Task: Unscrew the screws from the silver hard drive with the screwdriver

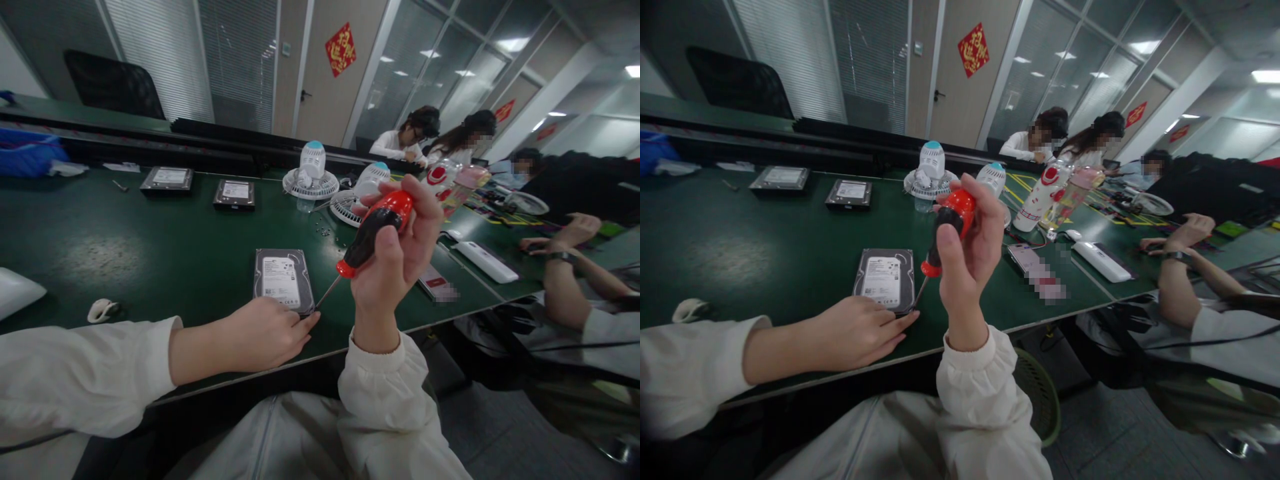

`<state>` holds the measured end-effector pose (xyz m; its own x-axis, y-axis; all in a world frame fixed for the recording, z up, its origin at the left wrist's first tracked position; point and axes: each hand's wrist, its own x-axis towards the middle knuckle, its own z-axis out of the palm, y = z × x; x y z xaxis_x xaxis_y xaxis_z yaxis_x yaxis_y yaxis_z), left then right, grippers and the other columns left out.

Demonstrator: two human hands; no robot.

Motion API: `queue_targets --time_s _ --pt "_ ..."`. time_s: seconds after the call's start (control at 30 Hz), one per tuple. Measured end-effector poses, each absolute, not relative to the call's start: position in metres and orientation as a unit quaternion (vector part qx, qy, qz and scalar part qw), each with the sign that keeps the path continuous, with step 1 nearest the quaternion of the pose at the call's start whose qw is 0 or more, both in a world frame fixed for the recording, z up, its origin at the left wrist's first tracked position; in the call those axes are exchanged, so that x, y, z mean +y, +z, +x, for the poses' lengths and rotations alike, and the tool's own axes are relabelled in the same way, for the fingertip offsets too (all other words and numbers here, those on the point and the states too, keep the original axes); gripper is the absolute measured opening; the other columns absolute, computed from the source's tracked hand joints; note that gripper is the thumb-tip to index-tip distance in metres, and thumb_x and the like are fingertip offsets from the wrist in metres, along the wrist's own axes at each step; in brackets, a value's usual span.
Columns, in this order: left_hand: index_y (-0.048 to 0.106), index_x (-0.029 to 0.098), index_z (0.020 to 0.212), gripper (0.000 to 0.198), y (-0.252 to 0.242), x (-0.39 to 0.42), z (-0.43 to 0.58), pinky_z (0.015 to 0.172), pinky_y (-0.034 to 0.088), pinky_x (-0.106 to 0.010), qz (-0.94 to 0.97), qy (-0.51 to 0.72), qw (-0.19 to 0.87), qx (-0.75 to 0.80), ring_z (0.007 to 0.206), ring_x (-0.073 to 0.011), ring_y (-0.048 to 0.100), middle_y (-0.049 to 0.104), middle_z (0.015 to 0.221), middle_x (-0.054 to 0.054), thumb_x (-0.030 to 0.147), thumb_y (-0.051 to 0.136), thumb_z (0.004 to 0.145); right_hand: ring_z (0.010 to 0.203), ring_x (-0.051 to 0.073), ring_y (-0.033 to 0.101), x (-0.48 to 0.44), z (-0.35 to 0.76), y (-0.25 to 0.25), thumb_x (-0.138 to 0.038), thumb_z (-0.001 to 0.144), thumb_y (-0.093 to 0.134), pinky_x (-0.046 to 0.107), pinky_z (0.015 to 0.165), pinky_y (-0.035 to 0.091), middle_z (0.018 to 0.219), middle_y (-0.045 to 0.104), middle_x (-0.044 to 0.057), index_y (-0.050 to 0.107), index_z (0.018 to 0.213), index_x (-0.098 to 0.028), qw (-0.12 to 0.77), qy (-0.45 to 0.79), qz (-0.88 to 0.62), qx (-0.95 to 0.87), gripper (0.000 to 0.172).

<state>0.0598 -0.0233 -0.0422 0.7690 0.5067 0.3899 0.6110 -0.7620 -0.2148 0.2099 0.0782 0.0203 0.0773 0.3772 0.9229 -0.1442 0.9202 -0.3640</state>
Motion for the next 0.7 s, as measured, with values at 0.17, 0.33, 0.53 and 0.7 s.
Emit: queue_targets --time_s 0.17,0.33,0.53,0.7 --pt "0.063 0.002 0.124 0.038 -0.0408 -0.0232 0.0602 0.045 0.048 -0.037 -0.928 -0.150 0.167 -0.296 0.053 -0.0205 0.067 0.073 0.070 -0.005 0.026 0.049 0.098 0.106 0.024 0.070 0.0825 0.2077 0.0198 -0.048 0.090 0.051 0.046 0.088 0.062 0.121 0.064 0.002 0.051 0.132 -0.035 0.714 0.222 -0.023 -0.664 0.044" --pt "0.064 0.004 0.124 0.038 -0.0399 -0.0230 0.0603 0.047 0.050 -0.037 -0.926 -0.146 0.157 -0.311 0.053 -0.0210 0.067 0.073 0.069 -0.004 0.027 0.049 0.098 0.111 0.024 0.066 0.0799 0.2084 0.0202 -0.050 0.083 0.064 0.043 0.092 0.060 0.125 0.058 0.003 0.047 0.133 -0.038 0.711 0.209 -0.096 -0.665 0.054" --pt "0.064 0.003 0.124 0.038 -0.0413 -0.0229 0.0592 0.047 0.049 -0.036 -0.928 -0.140 0.167 -0.301 0.055 -0.0211 0.067 0.074 0.073 -0.006 0.026 0.048 0.098 0.098 0.019 0.071 0.0821 0.2066 0.0223 -0.044 0.090 0.050 0.040 0.084 0.065 0.119 0.066 0.004 0.055 0.132 -0.031 0.705 0.262 0.008 -0.659 0.044" --pt "0.064 0.005 0.124 0.038 -0.0415 -0.0239 0.0589 0.048 0.049 -0.034 -0.926 -0.141 0.165 -0.309 0.054 -0.0207 0.067 0.073 0.069 -0.006 0.028 0.048 0.099 0.114 0.023 0.068 0.0734 0.2056 0.0232 -0.044 0.086 0.064 0.051 0.099 0.060 0.125 0.063 -0.001 0.050 0.132 -0.040 0.696 0.273 -0.064 -0.661 0.049"
